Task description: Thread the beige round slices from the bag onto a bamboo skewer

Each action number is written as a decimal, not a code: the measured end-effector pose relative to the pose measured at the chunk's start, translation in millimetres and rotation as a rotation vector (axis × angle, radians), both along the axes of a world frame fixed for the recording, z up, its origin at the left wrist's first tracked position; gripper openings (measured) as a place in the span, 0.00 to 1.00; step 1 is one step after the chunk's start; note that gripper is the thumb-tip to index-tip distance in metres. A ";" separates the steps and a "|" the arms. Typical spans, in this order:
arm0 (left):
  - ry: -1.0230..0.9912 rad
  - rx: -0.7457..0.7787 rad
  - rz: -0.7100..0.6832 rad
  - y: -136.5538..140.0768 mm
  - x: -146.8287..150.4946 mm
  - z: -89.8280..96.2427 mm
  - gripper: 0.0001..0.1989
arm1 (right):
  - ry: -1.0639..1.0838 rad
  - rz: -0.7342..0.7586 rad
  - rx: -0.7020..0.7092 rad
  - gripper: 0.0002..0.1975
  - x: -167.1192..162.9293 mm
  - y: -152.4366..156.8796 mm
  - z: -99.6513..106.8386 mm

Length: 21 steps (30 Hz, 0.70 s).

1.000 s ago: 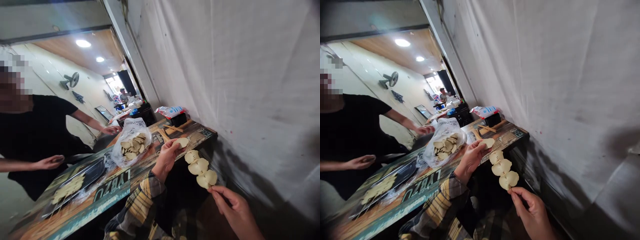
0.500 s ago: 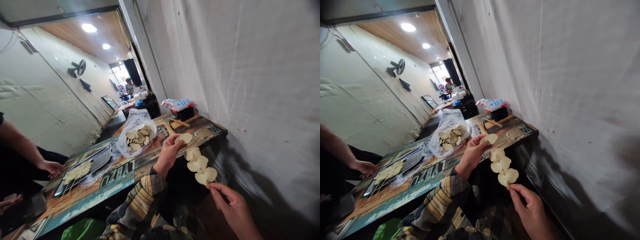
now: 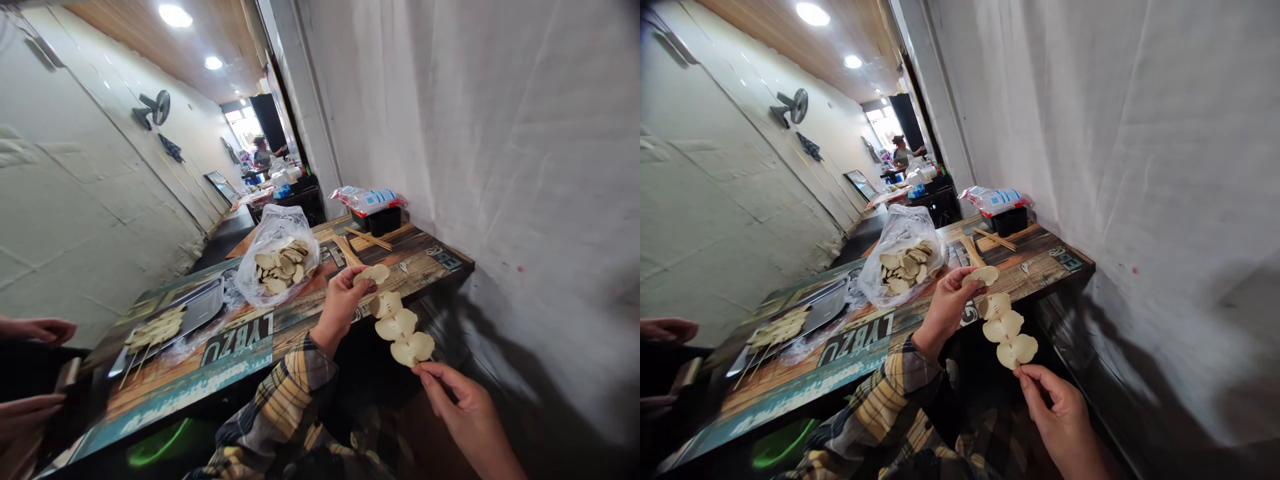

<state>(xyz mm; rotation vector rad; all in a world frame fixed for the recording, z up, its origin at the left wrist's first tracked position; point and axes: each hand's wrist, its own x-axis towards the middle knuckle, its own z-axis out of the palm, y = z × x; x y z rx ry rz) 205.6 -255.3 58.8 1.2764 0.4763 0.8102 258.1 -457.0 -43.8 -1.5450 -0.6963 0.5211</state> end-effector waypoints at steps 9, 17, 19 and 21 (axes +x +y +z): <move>0.050 0.117 0.085 21.4 -14.6 -5.3 0.12 | -0.037 0.064 -0.050 0.17 -7.8 27.3 6.7; -0.005 0.004 0.146 40.2 -28.6 -20.6 0.14 | -0.189 0.046 -0.093 0.19 -8.6 44.3 -2.1; -0.051 -0.072 0.154 46.8 -32.4 -22.5 0.14 | -0.260 0.046 -0.108 0.19 -5.4 51.0 -6.0; -0.087 -0.151 0.150 53.3 -37.0 -23.1 0.15 | -0.326 0.058 -0.138 0.19 -2.6 58.2 -10.1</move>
